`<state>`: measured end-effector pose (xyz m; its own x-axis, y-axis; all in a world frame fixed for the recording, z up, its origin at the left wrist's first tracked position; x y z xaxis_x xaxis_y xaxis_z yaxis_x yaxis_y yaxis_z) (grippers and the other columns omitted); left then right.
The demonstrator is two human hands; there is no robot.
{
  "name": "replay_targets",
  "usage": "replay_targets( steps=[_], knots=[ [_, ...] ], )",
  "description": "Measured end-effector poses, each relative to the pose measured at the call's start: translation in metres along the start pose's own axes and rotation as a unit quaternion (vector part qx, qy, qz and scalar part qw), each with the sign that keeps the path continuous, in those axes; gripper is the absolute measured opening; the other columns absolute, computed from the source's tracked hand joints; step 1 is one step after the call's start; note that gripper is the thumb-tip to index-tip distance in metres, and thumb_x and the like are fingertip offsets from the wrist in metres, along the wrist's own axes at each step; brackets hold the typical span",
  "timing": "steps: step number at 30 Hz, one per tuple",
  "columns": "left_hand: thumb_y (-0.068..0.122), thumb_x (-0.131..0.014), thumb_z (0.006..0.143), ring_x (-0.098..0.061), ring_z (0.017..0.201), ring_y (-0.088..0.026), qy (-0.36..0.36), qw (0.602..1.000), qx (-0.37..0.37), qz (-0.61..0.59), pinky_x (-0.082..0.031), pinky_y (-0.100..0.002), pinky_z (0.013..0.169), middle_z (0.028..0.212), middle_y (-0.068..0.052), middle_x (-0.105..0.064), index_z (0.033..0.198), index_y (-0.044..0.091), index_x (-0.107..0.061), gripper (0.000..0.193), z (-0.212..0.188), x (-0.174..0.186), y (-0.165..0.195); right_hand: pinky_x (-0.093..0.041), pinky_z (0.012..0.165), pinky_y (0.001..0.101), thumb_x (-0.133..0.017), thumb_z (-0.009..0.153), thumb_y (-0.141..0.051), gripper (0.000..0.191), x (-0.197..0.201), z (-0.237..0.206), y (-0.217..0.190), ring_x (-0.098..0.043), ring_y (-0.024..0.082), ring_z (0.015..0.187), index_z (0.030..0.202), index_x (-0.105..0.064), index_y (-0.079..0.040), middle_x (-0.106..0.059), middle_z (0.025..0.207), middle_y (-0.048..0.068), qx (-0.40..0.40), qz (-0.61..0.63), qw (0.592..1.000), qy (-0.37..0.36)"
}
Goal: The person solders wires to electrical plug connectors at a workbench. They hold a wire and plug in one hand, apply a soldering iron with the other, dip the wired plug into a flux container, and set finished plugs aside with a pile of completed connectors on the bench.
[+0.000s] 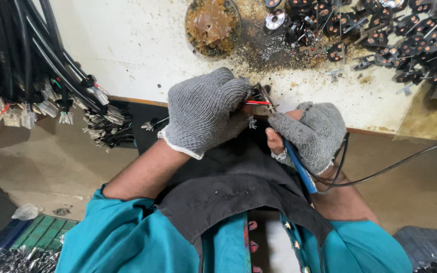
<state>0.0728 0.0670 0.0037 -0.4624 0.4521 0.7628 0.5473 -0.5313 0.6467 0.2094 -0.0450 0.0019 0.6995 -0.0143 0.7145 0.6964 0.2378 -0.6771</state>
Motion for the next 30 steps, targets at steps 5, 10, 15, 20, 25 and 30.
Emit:
replay_targets(
  steps=[5, 10, 15, 20, 25, 30],
  knots=[
    [0.032, -0.085, 0.072, -0.065, 0.073, -0.03, 0.011, 1.0, -0.004, -0.013, -0.049, -0.044, 0.059, 0.085, -0.006, -0.06, 0.093, 0.017, -0.065, 0.033, -0.001, 0.003, 0.001, -0.045, 0.055, 0.0332, -0.083, 0.092, -0.008, 0.013, -0.001, 0.002, 0.004, -0.065, 0.02, 0.065, 0.102, -0.075, -0.006, -0.066, 0.078, 0.003, -0.044, 0.091, 0.995, -0.018],
    [0.033, -0.084, 0.07, -0.065, 0.073, -0.03, 0.006, 1.0, 0.001, -0.011, -0.049, -0.045, 0.058, 0.084, -0.007, -0.06, 0.092, 0.016, -0.064, 0.034, 0.001, 0.003, 0.001, -0.047, 0.065, 0.0436, -0.084, 0.085, -0.011, 0.018, 0.015, 0.0, -0.017, -0.064, 0.029, 0.071, 0.098, -0.072, -0.008, -0.066, 0.08, 0.006, 0.076, 0.013, 0.996, 0.049],
    [0.03, -0.084, 0.072, -0.065, 0.074, -0.03, 0.011, 1.0, -0.006, -0.022, -0.049, -0.044, 0.059, 0.085, -0.006, -0.06, 0.093, 0.017, -0.065, 0.031, 0.002, 0.006, 0.002, -0.046, 0.059, 0.043, -0.082, 0.081, -0.01, 0.017, 0.011, 0.012, -0.018, -0.062, 0.029, 0.063, 0.096, -0.073, -0.01, -0.065, 0.074, 0.007, 0.08, -0.033, 0.995, 0.044],
    [0.028, -0.083, 0.073, -0.065, 0.074, -0.03, 0.006, 1.0, -0.007, -0.022, -0.049, -0.043, 0.06, 0.086, -0.006, -0.06, 0.095, 0.017, -0.065, 0.03, 0.0, 0.005, 0.002, -0.04, 0.049, 0.0366, -0.082, 0.082, -0.008, 0.02, 0.011, 0.022, -0.028, -0.059, 0.025, 0.053, 0.1, -0.074, -0.012, -0.061, 0.066, 0.004, 0.067, 0.008, 0.998, -0.005],
    [0.027, -0.082, 0.074, -0.065, 0.075, -0.03, 0.016, 0.999, -0.012, -0.029, -0.049, -0.043, 0.061, 0.086, -0.006, -0.06, 0.096, 0.017, -0.065, 0.03, 0.0, 0.007, 0.003, -0.044, 0.051, 0.0392, -0.081, 0.086, -0.01, 0.014, 0.009, 0.019, 0.002, -0.06, 0.025, 0.056, 0.093, -0.071, -0.016, -0.061, 0.068, 0.002, -0.129, 0.14, 0.982, 0.004],
    [0.028, -0.082, 0.078, -0.065, 0.073, -0.029, 0.01, 1.0, -0.007, -0.021, -0.048, -0.043, 0.059, 0.084, -0.006, -0.06, 0.093, 0.017, -0.064, 0.026, 0.002, 0.007, 0.003, -0.045, 0.058, 0.0429, -0.083, 0.088, -0.015, 0.021, 0.013, 0.022, -0.018, -0.061, 0.028, 0.062, 0.106, -0.072, -0.016, -0.063, 0.076, 0.004, 0.053, -0.021, 0.998, 0.02]
  ],
)
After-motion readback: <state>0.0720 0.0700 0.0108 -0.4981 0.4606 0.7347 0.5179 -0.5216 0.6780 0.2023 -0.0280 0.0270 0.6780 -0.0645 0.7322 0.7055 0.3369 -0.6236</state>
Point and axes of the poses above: each hand's wrist, its own z-axis towards the middle knuckle, its own x-axis out of the back of the hand, y = z × x, the point moved 9 cm from there along z, towards the middle knuckle
